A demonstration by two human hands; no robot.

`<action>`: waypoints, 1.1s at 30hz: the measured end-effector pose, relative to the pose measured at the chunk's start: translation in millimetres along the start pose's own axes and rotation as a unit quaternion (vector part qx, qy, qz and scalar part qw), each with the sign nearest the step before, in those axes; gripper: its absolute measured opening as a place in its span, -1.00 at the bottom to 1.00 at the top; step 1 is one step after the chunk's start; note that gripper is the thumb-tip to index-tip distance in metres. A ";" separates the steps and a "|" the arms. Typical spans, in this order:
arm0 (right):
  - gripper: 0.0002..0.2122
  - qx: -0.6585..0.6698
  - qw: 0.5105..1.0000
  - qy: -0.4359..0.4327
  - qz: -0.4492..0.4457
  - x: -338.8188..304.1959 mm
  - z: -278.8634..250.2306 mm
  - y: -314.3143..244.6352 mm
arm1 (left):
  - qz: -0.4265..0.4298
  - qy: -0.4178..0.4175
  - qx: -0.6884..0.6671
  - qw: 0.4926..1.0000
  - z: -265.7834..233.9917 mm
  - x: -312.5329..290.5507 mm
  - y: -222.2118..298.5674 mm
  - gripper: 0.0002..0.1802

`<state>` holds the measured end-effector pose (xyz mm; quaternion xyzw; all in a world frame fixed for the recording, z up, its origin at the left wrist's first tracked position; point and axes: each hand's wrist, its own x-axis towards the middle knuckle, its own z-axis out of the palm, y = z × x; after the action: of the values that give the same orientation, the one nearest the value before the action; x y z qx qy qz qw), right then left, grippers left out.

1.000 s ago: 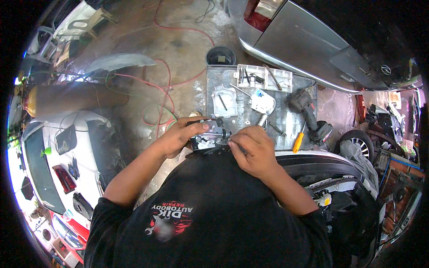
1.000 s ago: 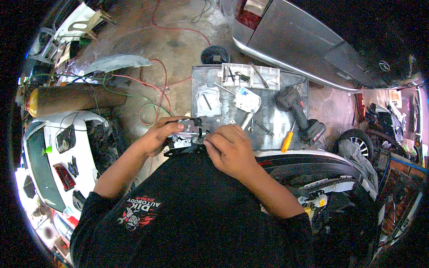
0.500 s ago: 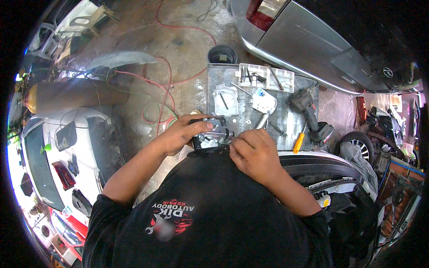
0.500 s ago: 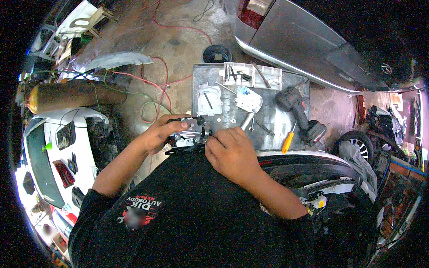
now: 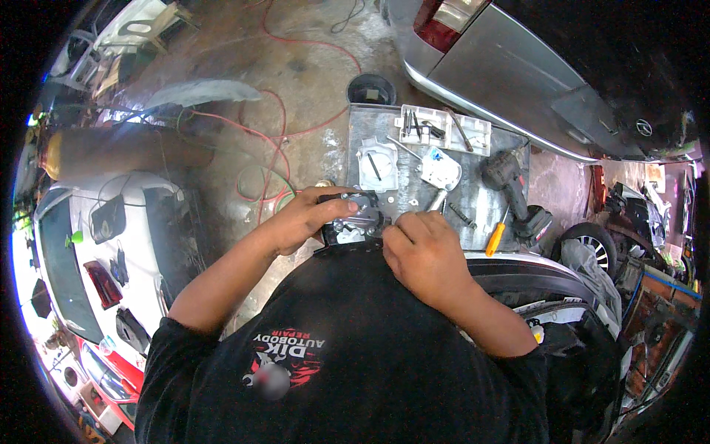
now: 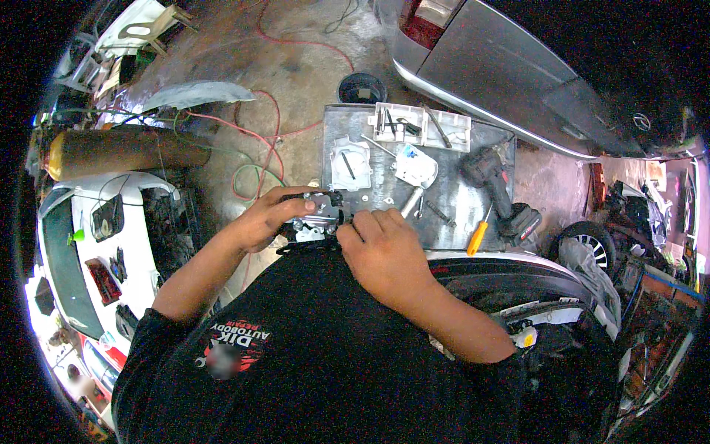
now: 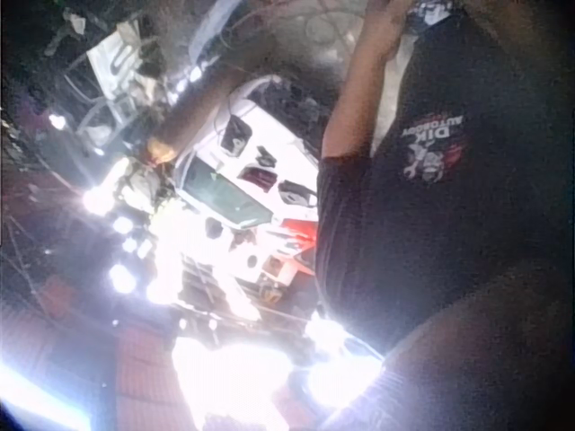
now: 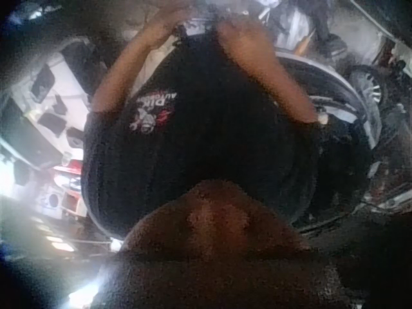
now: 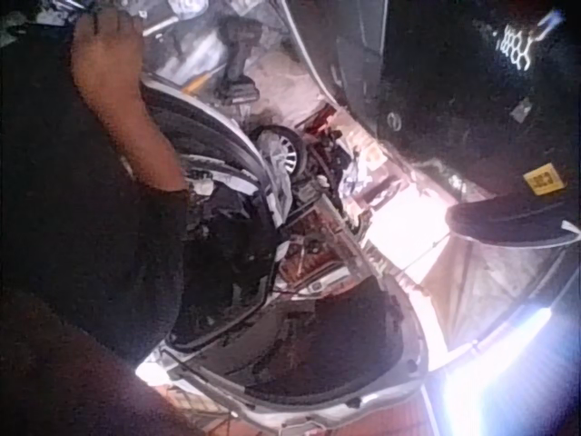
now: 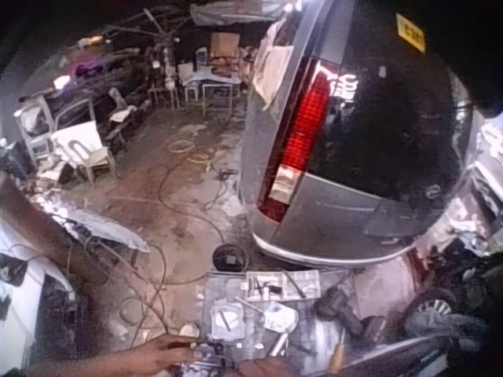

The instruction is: The person assembles a seatbelt retractor mechanism by hand. They insert a metal pin, attach the seatbelt webbing, and repeatedly pull and release the belt to test the retraction. The person also wipes the mechanism with a cloth and applies a yellow sticker to the housing.

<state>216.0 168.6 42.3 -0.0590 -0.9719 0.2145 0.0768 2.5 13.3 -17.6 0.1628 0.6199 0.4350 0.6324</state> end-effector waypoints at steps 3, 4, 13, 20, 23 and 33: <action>-0.81 0.002 1.000 -0.005 -0.019 1.4 0.3 2.6 | -0.008 -0.001 -0.008 1.000 1.0 -1.0 2.1 -0.15; -0.82 0.006 1.000 -0.010 -0.025 2.6 -1.3 3.8 | -0.009 -0.002 -0.014 1.000 1.7 -1.4 2.4 -0.15; -0.88 0.128 0.977 0.036 0.170 -5.1 12.9 -2.8 | 0.071 -0.001 0.017 0.997 14.5 -14.9 11.4 -0.36; -0.85 0.266 0.905 0.066 0.325 -12.4 23.6 -10.0 | 0.075 0.033 0.049 0.995 25.7 -20.2 18.4 -0.38; -0.84 0.271 0.897 0.073 0.342 -17.2 25.8 -8.7 | 0.083 0.038 0.070 0.993 30.7 -19.6 17.5 -0.36; -0.83 0.399 0.817 0.115 0.401 -43.5 31.6 -6.6 | 0.089 0.020 0.128 0.988 47.9 -15.5 27.4 -0.33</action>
<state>252.6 143.3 11.4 -0.4315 -0.6755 0.5873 0.1122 39.6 33.3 21.3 0.2886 0.6660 0.4097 0.5525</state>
